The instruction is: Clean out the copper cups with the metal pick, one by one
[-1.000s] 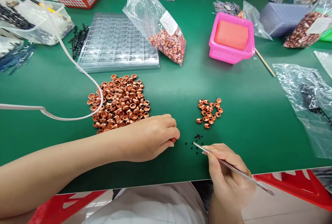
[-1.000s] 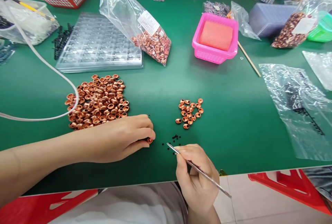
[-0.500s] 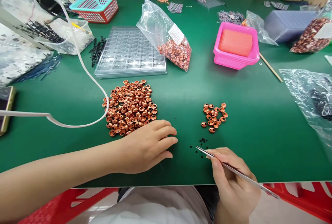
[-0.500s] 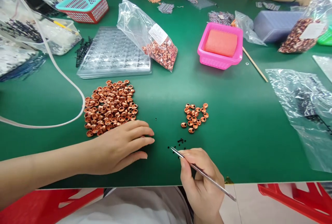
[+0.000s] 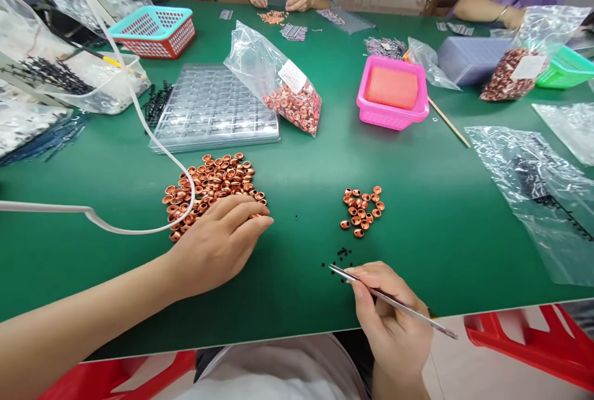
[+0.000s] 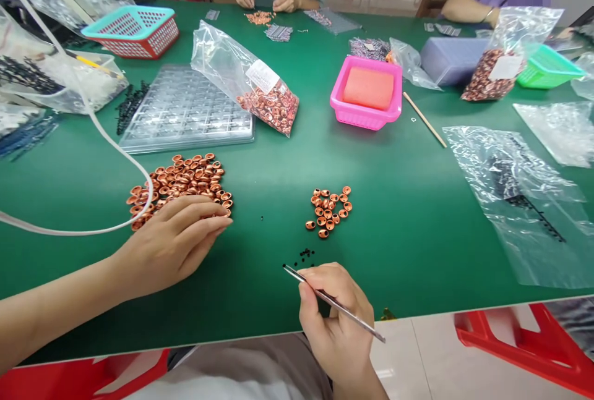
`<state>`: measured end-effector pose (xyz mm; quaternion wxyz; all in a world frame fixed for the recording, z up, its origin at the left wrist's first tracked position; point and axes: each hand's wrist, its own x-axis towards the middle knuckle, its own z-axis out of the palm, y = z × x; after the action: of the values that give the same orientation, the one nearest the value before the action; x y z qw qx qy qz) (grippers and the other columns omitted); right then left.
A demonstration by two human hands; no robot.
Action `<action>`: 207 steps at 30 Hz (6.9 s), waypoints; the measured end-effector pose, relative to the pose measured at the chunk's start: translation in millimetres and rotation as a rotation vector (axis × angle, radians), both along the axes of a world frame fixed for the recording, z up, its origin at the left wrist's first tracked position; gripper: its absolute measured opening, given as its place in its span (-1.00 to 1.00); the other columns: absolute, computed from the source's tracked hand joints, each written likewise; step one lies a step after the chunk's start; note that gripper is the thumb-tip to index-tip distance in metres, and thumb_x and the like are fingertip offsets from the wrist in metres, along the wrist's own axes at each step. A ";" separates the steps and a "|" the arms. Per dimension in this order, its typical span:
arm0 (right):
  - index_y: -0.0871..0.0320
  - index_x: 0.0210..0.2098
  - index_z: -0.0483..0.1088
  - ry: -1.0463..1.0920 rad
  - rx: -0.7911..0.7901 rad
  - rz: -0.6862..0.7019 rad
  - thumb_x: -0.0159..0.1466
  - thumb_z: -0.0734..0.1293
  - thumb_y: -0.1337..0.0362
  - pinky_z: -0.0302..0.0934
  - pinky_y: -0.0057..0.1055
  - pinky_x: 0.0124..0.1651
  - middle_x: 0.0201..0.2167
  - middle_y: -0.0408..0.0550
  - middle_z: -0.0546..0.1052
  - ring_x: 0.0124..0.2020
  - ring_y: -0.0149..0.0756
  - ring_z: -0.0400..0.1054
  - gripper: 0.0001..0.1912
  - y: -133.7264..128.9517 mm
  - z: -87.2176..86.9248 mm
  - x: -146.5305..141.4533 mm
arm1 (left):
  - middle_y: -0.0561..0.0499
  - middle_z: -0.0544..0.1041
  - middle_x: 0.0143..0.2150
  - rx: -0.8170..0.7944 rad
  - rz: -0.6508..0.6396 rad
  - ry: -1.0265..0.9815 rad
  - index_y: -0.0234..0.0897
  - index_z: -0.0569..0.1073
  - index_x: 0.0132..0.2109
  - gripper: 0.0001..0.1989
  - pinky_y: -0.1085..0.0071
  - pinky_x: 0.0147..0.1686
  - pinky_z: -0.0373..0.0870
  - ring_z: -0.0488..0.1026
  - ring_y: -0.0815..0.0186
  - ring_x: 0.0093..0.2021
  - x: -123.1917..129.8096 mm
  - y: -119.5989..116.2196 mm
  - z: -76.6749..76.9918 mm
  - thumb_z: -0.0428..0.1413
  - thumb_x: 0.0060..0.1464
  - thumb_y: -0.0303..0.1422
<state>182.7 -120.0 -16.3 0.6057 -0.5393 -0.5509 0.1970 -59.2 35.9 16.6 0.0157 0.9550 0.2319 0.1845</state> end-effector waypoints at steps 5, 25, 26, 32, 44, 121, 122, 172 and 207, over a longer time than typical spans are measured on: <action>0.12 -0.12 0.40 0.084 0.052 -0.053 0.15 0.32 0.61 0.43 -0.23 -0.25 -0.26 -0.05 0.57 -0.23 -0.26 0.48 -0.64 -2.4 -4.6 -0.1 | -0.19 0.43 0.09 -0.155 -0.088 -0.085 -0.33 0.33 0.09 -0.73 0.11 0.11 0.33 0.32 0.12 0.12 58.5 0.7 5.5 -0.05 0.27 -0.51; 0.11 -0.11 0.37 0.108 0.088 -0.015 0.19 0.28 0.60 0.44 -0.27 -0.26 -0.26 -0.04 0.56 -0.23 -0.29 0.47 -0.65 -4.0 -9.0 3.3 | -0.11 0.47 0.14 -0.563 -0.483 -0.042 -0.37 0.42 0.09 -0.70 0.29 0.30 0.16 0.24 0.23 0.28 189.1 46.6 -20.7 -0.07 0.32 -0.39; 0.11 -0.11 0.37 0.106 0.086 -0.012 0.19 0.28 0.60 0.44 -0.28 -0.26 -0.26 -0.04 0.56 -0.23 -0.29 0.47 -0.65 -4.1 -9.0 3.4 | -0.12 0.48 0.13 -0.565 -0.501 -0.050 -0.38 0.43 0.08 -0.71 0.29 0.30 0.16 0.25 0.22 0.27 185.5 44.6 -20.0 -0.06 0.32 -0.40; 0.08 -0.10 0.35 0.098 0.070 0.001 0.21 0.28 0.57 0.45 -0.32 -0.27 -0.26 -0.05 0.56 -0.23 -0.31 0.47 -0.66 -3.3 -8.3 3.9 | -0.08 0.50 0.10 -0.582 -0.556 -0.076 -0.29 0.42 0.09 -0.72 0.25 0.32 0.15 0.27 0.25 0.27 157.1 32.8 -10.7 -0.04 0.30 -0.45; 0.11 -0.15 0.39 0.070 0.083 -0.073 0.18 0.31 0.56 0.44 -0.29 -0.21 -0.28 -0.05 0.57 -0.23 -0.28 0.48 -0.70 -3.6 -8.1 3.6 | -0.15 0.30 0.27 -0.682 -0.064 -0.198 -0.27 0.24 0.24 -0.61 0.14 0.26 0.23 0.23 0.22 0.28 87.2 -0.7 -3.4 -0.07 0.31 -0.39; 0.10 -0.25 0.46 -0.250 -0.251 -0.241 0.17 0.36 0.49 0.38 -0.40 -0.25 -0.31 -0.14 0.56 -0.29 -0.35 0.48 -0.80 2.3 7.8 14.0 | 0.08 0.52 -0.31 -0.999 0.023 -0.445 -0.29 0.38 -0.23 -0.94 0.58 -0.39 0.46 0.46 0.48 -0.41 76.3 -29.5 -17.3 0.12 0.13 -0.44; 0.10 -0.25 0.46 -0.256 -0.250 -0.242 0.16 0.37 0.49 0.38 -0.40 -0.25 -0.31 -0.14 0.56 -0.29 -0.35 0.48 -0.80 2.4 7.8 14.0 | 0.08 0.52 -0.31 -0.996 0.024 -0.445 -0.29 0.38 -0.23 -0.94 0.57 -0.38 0.45 0.46 0.48 -0.41 76.2 -29.5 -17.4 0.12 0.13 -0.45; 0.13 -0.15 0.43 -0.130 -0.016 -0.079 0.13 0.31 0.64 0.40 -0.20 -0.26 -0.27 -0.05 0.57 -0.26 -0.26 0.48 -0.62 5.1 4.0 -8.0 | 0.08 0.51 -0.39 -0.771 -0.124 -0.327 -0.30 0.47 -0.16 -0.89 0.52 -0.36 0.32 0.42 0.41 -0.42 73.4 -27.4 -16.8 0.18 0.15 -0.39; 0.16 -0.09 0.43 -0.311 0.057 -0.036 0.08 0.35 0.67 0.44 -0.23 -0.26 -0.20 -0.02 0.58 -0.23 -0.29 0.47 -0.54 6.2 6.6 -7.1 | 0.05 0.54 -0.35 -0.732 -0.136 -0.317 -0.31 0.44 -0.12 -0.90 0.50 -0.31 0.35 0.45 0.39 -0.37 73.7 -27.6 -16.1 0.09 0.22 -0.45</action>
<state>175.6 -113.8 -9.7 0.5316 -0.5556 -0.6337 0.0843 14.5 8.3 0.5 0.4024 0.8592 0.2130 0.2333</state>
